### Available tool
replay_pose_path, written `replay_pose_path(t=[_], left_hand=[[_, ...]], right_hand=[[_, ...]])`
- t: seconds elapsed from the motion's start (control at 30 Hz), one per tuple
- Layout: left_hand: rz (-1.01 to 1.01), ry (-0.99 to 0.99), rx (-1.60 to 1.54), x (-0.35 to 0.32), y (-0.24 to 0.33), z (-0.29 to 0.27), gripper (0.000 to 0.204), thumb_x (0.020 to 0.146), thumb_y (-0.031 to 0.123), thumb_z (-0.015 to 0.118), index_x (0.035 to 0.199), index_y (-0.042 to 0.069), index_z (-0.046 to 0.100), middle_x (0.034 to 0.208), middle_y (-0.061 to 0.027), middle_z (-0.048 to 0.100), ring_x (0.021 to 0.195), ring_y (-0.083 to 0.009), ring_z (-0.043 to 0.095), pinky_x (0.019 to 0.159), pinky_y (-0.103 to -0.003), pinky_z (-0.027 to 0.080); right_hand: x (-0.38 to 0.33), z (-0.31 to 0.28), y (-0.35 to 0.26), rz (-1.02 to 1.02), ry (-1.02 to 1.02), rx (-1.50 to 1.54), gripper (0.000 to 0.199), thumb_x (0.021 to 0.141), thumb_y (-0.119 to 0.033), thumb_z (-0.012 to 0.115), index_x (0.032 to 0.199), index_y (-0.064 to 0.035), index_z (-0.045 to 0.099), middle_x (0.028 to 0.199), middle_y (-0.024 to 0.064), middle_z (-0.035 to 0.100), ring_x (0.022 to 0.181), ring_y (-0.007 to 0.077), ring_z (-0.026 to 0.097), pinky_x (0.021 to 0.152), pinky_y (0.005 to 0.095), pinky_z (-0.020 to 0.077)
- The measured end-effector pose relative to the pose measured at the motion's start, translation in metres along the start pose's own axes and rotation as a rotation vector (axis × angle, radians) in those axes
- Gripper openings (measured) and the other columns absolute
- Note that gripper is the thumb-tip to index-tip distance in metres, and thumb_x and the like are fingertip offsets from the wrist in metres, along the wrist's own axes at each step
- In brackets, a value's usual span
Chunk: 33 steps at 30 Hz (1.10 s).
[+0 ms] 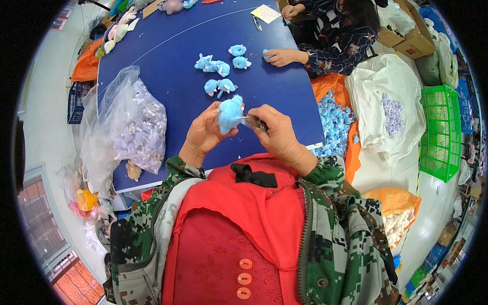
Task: The person uses scissors to trim excess fabric from small blue plush toys at a work table. After trimming several items, the person empties a large bag of purple plush toys onto the table.
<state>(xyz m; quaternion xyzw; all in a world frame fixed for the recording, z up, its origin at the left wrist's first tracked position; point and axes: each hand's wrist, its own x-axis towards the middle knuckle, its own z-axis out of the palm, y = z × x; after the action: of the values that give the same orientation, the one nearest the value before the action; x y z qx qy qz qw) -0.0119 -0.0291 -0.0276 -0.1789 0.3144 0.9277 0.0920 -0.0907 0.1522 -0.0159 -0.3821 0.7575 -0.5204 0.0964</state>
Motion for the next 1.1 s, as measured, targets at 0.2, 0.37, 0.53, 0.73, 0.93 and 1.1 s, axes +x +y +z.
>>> replay_pose_path(t=[0.2, 0.37, 0.53, 0.73, 0.93, 1.1], left_hand=[[-0.011, -0.006, -0.093, 0.003, -0.006, 0.006, 0.028, 0.09, 0.023, 0.038, 0.112, 0.007, 0.044, 0.11, -0.0148, 0.053, 0.092, -0.0217, 0.056, 0.072, -0.039, 0.052], [-0.032, -0.111, -0.24, 0.009, -0.01, -0.007, 0.041, 0.093, 0.03, 0.029, 0.119, 0.002, 0.042, 0.111, -0.0165, 0.053, 0.086, -0.023, 0.057, 0.074, -0.041, 0.051], [-0.015, 0.07, -0.215, 0.006, -0.011, 0.01, 0.042, 0.093, 0.03, 0.027, 0.119, 0.001, 0.042, 0.111, -0.0167, 0.053, 0.081, -0.0221, 0.058, 0.079, -0.043, 0.049], [0.012, -0.08, -0.203, 0.009, -0.016, 0.005, 0.042, 0.094, 0.031, 0.025, 0.119, 0.001, 0.042, 0.111, -0.0173, 0.052, 0.081, -0.0234, 0.058, 0.077, -0.044, 0.05], [0.013, -0.043, -0.183, 0.007, -0.011, 0.018, 0.045, 0.093, 0.037, 0.027, 0.117, 0.002, 0.043, 0.109, -0.0171, 0.053, 0.085, -0.0204, 0.059, 0.073, -0.042, 0.052], [-0.02, 0.092, -0.19, 0.01, -0.014, 0.025, 0.048, 0.091, 0.045, 0.031, 0.109, 0.003, 0.047, 0.098, -0.015, 0.057, 0.077, -0.0194, 0.06, 0.064, -0.033, 0.053]], right_hand=[[-0.003, -0.007, -0.004, -0.059, -0.005, -0.002, 0.02, 0.069, 0.0, 0.062, 0.088, -0.004, 0.056, 0.071, 0.0084, 0.051, 0.06, 0.0221, 0.051, 0.053, 0.0292, 0.0417], [-0.006, -0.01, -0.009, -0.024, 0.034, 0.054, 0.018, 0.072, -0.002, 0.062, 0.089, -0.0041, 0.056, 0.07, 0.0068, 0.052, 0.058, 0.0169, 0.05, 0.052, 0.0264, 0.0401], [-0.01, -0.008, -0.002, 0.201, 0.111, 0.272, 0.013, 0.079, -0.008, 0.061, 0.09, -0.002, 0.057, 0.065, -0.0007, 0.049, 0.057, 0.0045, 0.042, 0.052, 0.0203, 0.0371], [-0.001, -0.011, -0.005, 0.248, 0.108, 0.385, 0.018, 0.079, -0.008, 0.06, 0.095, -0.0011, 0.055, 0.065, -0.0044, 0.045, 0.058, 0.0027, 0.04, 0.052, 0.018, 0.0348], [-0.002, -0.016, -0.006, 0.291, -0.002, 0.477, 0.028, 0.075, -0.013, 0.067, 0.097, -0.0014, 0.054, 0.068, -0.0032, 0.047, 0.061, 0.0027, 0.041, 0.053, 0.0182, 0.0361], [0.0, -0.008, -0.016, 0.216, -0.008, 0.28, 0.026, 0.073, -0.011, 0.068, 0.093, -0.0024, 0.054, 0.07, -0.0012, 0.052, 0.061, 0.0035, 0.044, 0.054, 0.0182, 0.0378]])
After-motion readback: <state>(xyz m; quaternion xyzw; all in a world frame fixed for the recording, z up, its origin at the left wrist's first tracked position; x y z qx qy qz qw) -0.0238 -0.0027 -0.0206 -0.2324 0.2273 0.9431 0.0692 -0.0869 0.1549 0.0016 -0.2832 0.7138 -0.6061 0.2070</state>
